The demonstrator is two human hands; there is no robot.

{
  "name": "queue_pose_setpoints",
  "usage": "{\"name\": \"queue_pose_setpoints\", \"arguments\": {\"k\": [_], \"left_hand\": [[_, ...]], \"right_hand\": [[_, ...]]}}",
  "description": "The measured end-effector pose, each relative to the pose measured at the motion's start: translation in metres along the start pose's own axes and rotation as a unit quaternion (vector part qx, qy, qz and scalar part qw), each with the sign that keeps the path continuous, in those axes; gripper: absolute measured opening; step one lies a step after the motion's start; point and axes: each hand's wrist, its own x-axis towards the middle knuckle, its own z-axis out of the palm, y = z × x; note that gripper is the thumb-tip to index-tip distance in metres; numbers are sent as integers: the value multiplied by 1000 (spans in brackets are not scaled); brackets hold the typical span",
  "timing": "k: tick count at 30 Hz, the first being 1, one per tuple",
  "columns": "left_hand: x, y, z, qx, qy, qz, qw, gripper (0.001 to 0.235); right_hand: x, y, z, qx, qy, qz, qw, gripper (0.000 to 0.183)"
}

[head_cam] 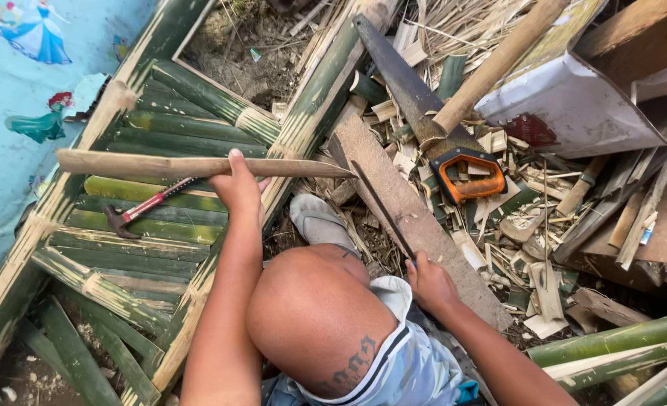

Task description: The person sits on the ground and uses a hand saw to cut a bamboo pole, then uses a knife to shape the end into a rounded point. They then use a hammer to drive nails into the bamboo piece, securing it to a bamboo frame.

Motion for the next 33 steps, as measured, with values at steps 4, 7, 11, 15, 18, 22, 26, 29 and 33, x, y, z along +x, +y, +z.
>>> {"name": "queue_pose_setpoints", "arguments": {"k": [4,7,11,15,18,22,26,29,33], "left_hand": [[-2,-12,-15,-9,19,-23,1000,51],[-5,-15,-17,16,32,-28,999,51],[-2,10,-6,-43,19,-40,998,53],[-6,49,-24,-167,-116,12,979,43],[4,88,-42,-258,-287,83,919,48],[42,127,-56,-263,-448,-14,854,60],[73,142,-61,-178,-502,-203,822,63],[65,126,-74,-143,-532,-324,769,62],[18,67,-74,-19,-495,-398,772,54]], "right_hand": [[-19,6,8,52,86,-45,994,35],[-26,9,9,-25,5,14,1000,31],[7,11,3,-39,-32,38,998,33],[-4,26,9,-15,-20,26,999,32],[-5,44,10,-24,-21,37,999,34],[-6,59,22,-52,-20,83,995,42],[-8,66,30,-93,-21,106,990,36],[-15,69,27,-111,-25,133,985,37],[-3,55,18,-101,-13,128,987,38]]}}
